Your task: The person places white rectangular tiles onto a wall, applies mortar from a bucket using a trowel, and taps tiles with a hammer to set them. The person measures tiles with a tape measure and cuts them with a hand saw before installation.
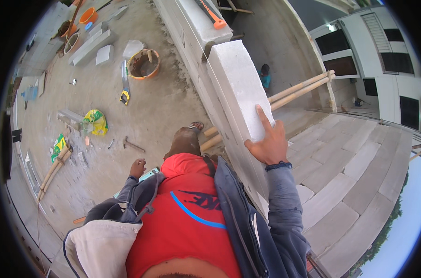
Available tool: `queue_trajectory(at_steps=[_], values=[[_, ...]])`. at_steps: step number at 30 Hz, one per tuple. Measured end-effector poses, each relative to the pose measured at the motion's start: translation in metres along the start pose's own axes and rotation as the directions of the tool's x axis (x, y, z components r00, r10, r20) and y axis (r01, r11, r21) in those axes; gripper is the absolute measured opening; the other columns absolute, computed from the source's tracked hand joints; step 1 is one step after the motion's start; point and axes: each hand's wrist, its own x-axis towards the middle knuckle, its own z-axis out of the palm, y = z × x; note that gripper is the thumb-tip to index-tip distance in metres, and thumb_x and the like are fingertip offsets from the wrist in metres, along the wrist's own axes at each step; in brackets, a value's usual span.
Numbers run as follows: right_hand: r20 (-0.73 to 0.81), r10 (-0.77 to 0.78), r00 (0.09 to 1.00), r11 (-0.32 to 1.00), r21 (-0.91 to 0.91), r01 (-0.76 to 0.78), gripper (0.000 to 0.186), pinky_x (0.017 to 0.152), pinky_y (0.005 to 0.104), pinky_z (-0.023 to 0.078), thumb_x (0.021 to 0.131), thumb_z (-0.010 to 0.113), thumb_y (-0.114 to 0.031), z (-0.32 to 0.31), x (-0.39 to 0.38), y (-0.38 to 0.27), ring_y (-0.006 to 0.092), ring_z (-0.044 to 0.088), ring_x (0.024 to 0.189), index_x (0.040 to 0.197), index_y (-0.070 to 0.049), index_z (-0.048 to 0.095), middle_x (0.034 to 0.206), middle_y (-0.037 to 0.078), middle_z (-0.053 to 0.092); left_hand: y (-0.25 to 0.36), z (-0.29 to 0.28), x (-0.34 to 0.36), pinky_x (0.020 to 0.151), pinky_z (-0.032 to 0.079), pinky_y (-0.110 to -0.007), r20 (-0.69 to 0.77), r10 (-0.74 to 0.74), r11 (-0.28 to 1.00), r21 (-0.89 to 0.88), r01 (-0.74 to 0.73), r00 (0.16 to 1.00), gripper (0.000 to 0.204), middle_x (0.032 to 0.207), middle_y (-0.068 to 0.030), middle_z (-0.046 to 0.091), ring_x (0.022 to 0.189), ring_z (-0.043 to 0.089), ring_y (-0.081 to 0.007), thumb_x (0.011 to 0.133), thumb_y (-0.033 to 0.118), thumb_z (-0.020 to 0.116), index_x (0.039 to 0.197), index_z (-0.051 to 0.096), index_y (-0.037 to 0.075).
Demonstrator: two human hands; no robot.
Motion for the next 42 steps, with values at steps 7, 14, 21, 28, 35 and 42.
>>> queue_trajectory(at_steps=[7, 14, 21, 28, 35, 42], values=[[-0.004, -0.038, 0.999, 0.999, 0.009, 0.038, 0.111, 0.094, 0.0521, 0.054, 0.071, 0.086, -0.033, 0.014, 0.007, -0.005, 0.0441, 0.058, 0.105, 0.169, -0.041, 0.035, 0.111, 0.023, 0.051, 0.002, 0.027, -0.014, 0.072, 0.059, -0.036, -0.082, 0.057, 0.996, -0.070, -0.063, 0.995, 0.047, 0.113, -0.0196, 0.078, 0.079, 0.074, -0.0230, 0.096, 0.027, 0.069, 0.133, 0.070, -0.001], [-0.128, -0.165, 0.978, 0.985, 0.029, 0.170, 0.107, 0.097, 0.0549, 0.054, 0.077, 0.086, -0.044, 0.040, 0.005, 0.037, 0.0467, 0.058, 0.113, 0.170, -0.040, 0.032, 0.118, 0.024, 0.051, -0.034, 0.055, -0.027, 0.074, 0.059, -0.037, -0.105, 0.105, 0.991, -0.070, -0.113, 0.989, 0.046, 0.113, -0.0202, 0.078, 0.080, 0.074, -0.0238, 0.097, 0.027, 0.069, 0.131, 0.071, -0.004], [-0.059, -0.049, 0.997, 0.994, -0.098, 0.043, 0.106, 0.097, 0.0554, 0.056, 0.078, 0.085, -0.045, 0.026, -0.013, 0.001, 0.0447, 0.061, 0.117, 0.169, -0.046, 0.031, 0.123, 0.022, 0.052, -0.051, 0.078, -0.060, 0.075, 0.059, -0.037, -0.073, 0.058, 0.998, -0.020, -0.060, 0.996, 0.043, 0.112, -0.0209, 0.078, 0.080, 0.075, -0.0237, 0.100, 0.028, 0.068, 0.130, 0.072, -0.002], [-0.110, -0.056, 0.992, 0.996, -0.069, 0.049, 0.100, 0.099, 0.0533, 0.056, 0.076, 0.083, -0.042, 0.031, -0.013, 0.005, 0.0421, 0.064, 0.115, 0.166, -0.047, 0.039, 0.121, 0.020, 0.054, -0.095, 0.097, -0.092, 0.084, 0.060, -0.038, -0.155, 0.103, 0.972, -0.192, -0.132, 0.983, 0.046, 0.114, -0.0232, 0.077, 0.099, 0.076, -0.0282, 0.101, 0.031, 0.068, 0.133, 0.070, -0.002], [-0.135, -0.081, 0.988, 0.993, -0.091, 0.069, 0.099, 0.100, 0.0518, 0.057, 0.076, 0.081, -0.043, 0.036, -0.015, 0.007, 0.0427, 0.067, 0.112, 0.165, -0.049, 0.039, 0.120, 0.021, 0.056, -0.180, 0.114, -0.096, 0.087, 0.060, -0.038, -0.157, 0.129, 0.981, -0.123, -0.149, 0.979, 0.047, 0.116, -0.0243, 0.077, 0.104, 0.075, -0.0298, 0.101, 0.031, 0.067, 0.134, 0.070, -0.003], [-0.118, -0.058, 0.991, 0.993, -0.107, 0.045, 0.094, 0.104, 0.0521, 0.056, 0.078, 0.077, -0.050, 0.034, -0.019, 0.012, 0.0410, 0.064, 0.123, 0.164, -0.051, 0.040, 0.128, 0.019, 0.056, -0.194, 0.085, -0.090, 0.091, 0.059, -0.039, -0.129, 0.203, 0.979, 0.055, -0.197, 0.971, 0.047, 0.117, -0.0253, 0.077, 0.109, 0.075, -0.0313, 0.102, 0.031, 0.067, 0.134, 0.069, -0.004]])
